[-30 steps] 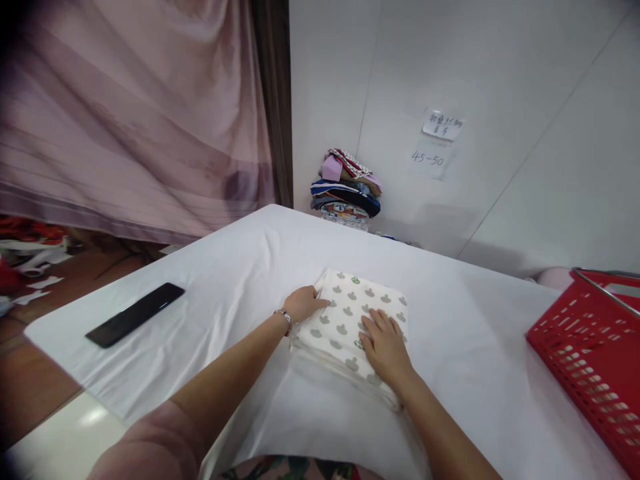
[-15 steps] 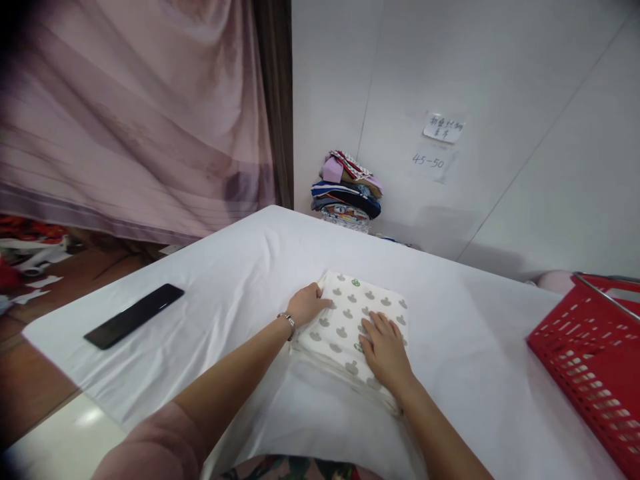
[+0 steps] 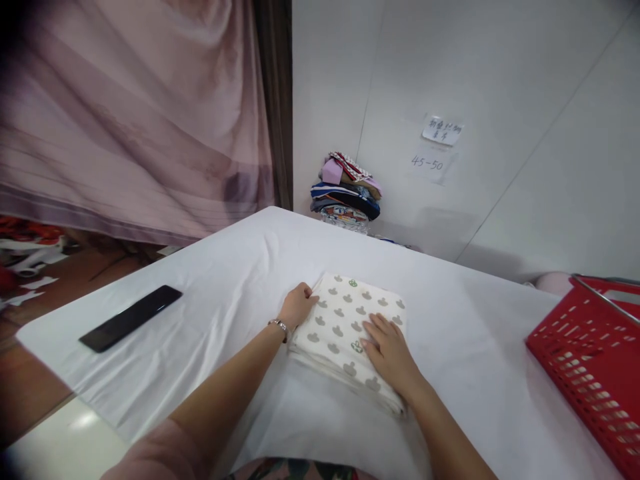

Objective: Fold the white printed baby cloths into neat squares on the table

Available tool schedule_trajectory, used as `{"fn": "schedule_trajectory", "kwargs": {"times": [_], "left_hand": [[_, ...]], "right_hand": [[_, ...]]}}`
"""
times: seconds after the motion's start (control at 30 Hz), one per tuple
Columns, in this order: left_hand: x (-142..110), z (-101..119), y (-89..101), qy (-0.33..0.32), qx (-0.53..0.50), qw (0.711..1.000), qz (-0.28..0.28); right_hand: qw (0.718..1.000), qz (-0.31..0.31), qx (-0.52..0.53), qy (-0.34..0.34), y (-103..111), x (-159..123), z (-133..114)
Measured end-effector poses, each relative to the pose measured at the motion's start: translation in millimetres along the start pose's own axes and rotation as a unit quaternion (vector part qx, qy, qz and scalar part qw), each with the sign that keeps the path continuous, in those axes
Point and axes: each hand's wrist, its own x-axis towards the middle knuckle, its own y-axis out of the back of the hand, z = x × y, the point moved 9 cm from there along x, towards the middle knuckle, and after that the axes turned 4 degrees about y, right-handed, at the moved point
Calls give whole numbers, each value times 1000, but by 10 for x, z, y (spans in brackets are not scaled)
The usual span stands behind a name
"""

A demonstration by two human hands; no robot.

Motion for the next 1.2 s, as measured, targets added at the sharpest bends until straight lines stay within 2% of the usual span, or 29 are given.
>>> {"fn": "schedule_trajectory", "kwargs": {"times": [0.13,0.27,0.37,0.5,0.63,0.77,0.9,1.07,1.2], "left_hand": [[23,-87,-18,30,-42,999,-5],[44,-162,-47,55,-81,995,-12],[46,-208,-68,66,-108,992,-18],[29,-191,-69,50,-96,994,-20],[-21,-112,-36,3,-18,1000,0],[-93,-48,5,-34,76,996,30],[-120,-54,-9,-22,92,995,21],[-128,-46,-53,-34,63,997,8],[-163,-58,-49,-40,36,998,12]], "right_hand": [[999,16,-24,-23,25,-37,84],[999,14,-28,-7,-3,-41,76],[1000,21,-17,2,53,15,79],[998,61,-29,0,238,253,98],[995,71,-76,-6,302,622,146],[991,17,-122,-44,121,868,343],[991,-33,-120,-53,-25,927,456],[995,-28,-82,-39,70,1094,346],[995,-66,-64,-29,27,1306,239]]}}
